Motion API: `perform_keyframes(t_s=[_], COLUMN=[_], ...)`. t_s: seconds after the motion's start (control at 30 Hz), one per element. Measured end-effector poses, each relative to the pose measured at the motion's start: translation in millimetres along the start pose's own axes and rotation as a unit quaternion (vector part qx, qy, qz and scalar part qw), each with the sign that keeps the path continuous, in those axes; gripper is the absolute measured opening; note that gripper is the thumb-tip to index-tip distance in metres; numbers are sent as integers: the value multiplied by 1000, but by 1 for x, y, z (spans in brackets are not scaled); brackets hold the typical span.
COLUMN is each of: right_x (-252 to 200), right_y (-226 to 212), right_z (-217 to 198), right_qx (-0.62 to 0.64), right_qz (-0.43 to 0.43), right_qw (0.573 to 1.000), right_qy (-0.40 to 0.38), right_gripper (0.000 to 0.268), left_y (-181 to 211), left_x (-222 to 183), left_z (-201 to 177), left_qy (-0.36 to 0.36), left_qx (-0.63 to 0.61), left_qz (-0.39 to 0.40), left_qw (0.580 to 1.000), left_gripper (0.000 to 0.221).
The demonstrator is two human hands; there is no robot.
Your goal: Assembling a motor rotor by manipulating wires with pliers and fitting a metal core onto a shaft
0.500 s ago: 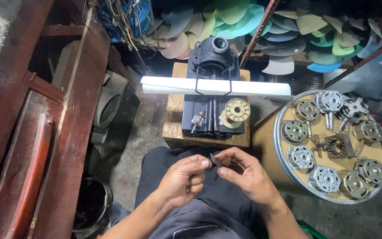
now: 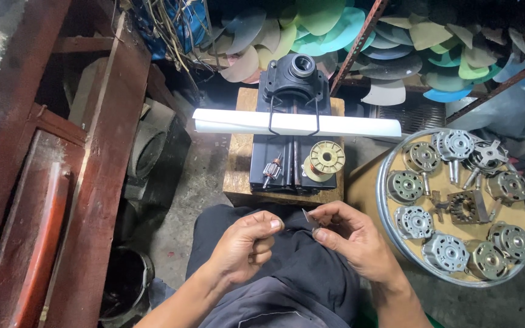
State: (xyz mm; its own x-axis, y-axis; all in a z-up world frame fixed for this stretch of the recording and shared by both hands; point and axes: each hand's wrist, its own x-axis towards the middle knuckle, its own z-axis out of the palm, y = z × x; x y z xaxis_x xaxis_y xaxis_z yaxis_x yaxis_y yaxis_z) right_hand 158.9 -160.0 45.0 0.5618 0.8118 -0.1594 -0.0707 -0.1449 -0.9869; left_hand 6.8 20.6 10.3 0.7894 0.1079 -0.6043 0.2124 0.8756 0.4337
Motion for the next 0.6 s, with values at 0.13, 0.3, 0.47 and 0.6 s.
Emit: perform_keyframes(t_s=[0.13,0.3,0.47,0.6], right_x=[3,8,12,18], right_y=[-3,-4,-5,-19], right_z=[-7,-16,-29,-38], right_qx=[0,17,25,58], right_qz=[-12,-8,-30,-125], right_qw=[1000,999,999,990], right_qy=[6,28,36,6], right_gripper=[30,28,30,27], left_y=[2,12,20,30], left_x=[8,10,18,21], left_z=[-9,-9,-17,-22], left_qy=[-2,12,21,47], left_qx=[1,25,21,15], left_qz=[12,13,19,25], left_qw=[1000,1000,999,998], left_gripper=[10,10,9,9])
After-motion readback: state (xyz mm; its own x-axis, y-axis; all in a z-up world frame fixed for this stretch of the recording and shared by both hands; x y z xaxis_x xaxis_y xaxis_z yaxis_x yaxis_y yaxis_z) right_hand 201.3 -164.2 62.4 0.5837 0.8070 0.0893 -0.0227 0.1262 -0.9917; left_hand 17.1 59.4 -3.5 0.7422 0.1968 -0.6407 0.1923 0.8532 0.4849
